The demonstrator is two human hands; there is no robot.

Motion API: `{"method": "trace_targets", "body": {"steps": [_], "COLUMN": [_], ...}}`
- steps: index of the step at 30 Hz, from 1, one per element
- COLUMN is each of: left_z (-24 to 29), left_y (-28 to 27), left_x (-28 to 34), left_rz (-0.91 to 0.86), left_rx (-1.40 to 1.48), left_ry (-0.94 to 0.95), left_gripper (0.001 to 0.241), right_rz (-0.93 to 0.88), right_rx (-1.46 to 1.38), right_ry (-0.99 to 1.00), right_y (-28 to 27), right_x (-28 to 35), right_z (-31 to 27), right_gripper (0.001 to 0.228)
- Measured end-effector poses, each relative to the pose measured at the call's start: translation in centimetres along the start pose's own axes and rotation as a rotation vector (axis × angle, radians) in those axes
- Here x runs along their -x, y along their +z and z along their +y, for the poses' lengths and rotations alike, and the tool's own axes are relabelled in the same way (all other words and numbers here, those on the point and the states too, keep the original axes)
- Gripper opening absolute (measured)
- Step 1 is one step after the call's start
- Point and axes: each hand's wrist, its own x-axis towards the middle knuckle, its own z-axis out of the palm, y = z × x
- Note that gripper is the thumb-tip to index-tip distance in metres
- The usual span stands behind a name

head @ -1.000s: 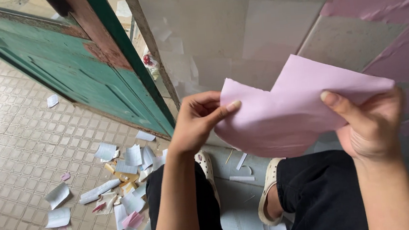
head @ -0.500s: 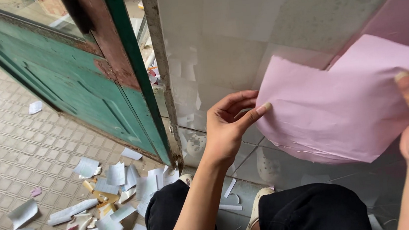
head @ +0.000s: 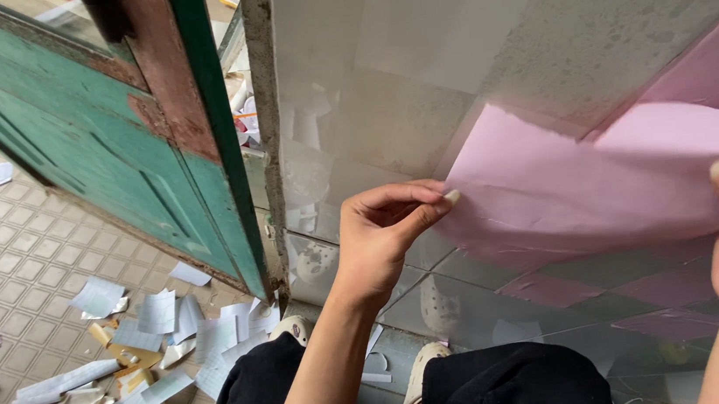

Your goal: Cutting and trimming pink vinyl sheets using scissors and a utility knife

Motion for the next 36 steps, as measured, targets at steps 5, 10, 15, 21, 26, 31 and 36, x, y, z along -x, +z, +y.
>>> {"method": "trace_targets", "body": {"steps": [5,10,15,21,26,31,36], "left_z": [0.0,0.0,0.4,0.1,0.1,0.0,-0.3], "left_y": [0.3,0.6,1.1,1.8,1.9,1.9,2.0], "left_x": [0.0,-0.2,-0.3,-0.4,-0.7,-0.8,-0.9], "left_rz": [0.001,0.064,0.113,0.137,0.165,0.163,0.194], "left_rx": [0.005,-0.063,-0.094,-0.075,-0.08,-0.083,-0.055], "left_ry": [-0.015,0.015,0.065,0.082,0.081,0.092,0.11], "left_gripper": [0.011,0.008,0.009,0.011,0.011,0.01,0.012], "right_rz": [0.038,0.143,0.116,0.127,0.131,0.117,0.11], "right_rx": [-0.042,-0.012,-0.029,0.033,0.081,0.089,0.086], "right_ry": [0.078,0.047,-0.003,-0.062,-0.055,-0.051,-0.052], "right_y": [0.9,0.9,1.0,1.1,1.1,1.1,0.8], "right_x": [0.0,0.0,-0.4,0.0,0.2,0.2,0.3], "right_z": [-3.1,-3.1,-2.9,-2.6,-2.1,-1.8,-1.2], "right_gripper": [0.048,0.037,0.04,0.039,0.04,0.038,0.037]}}
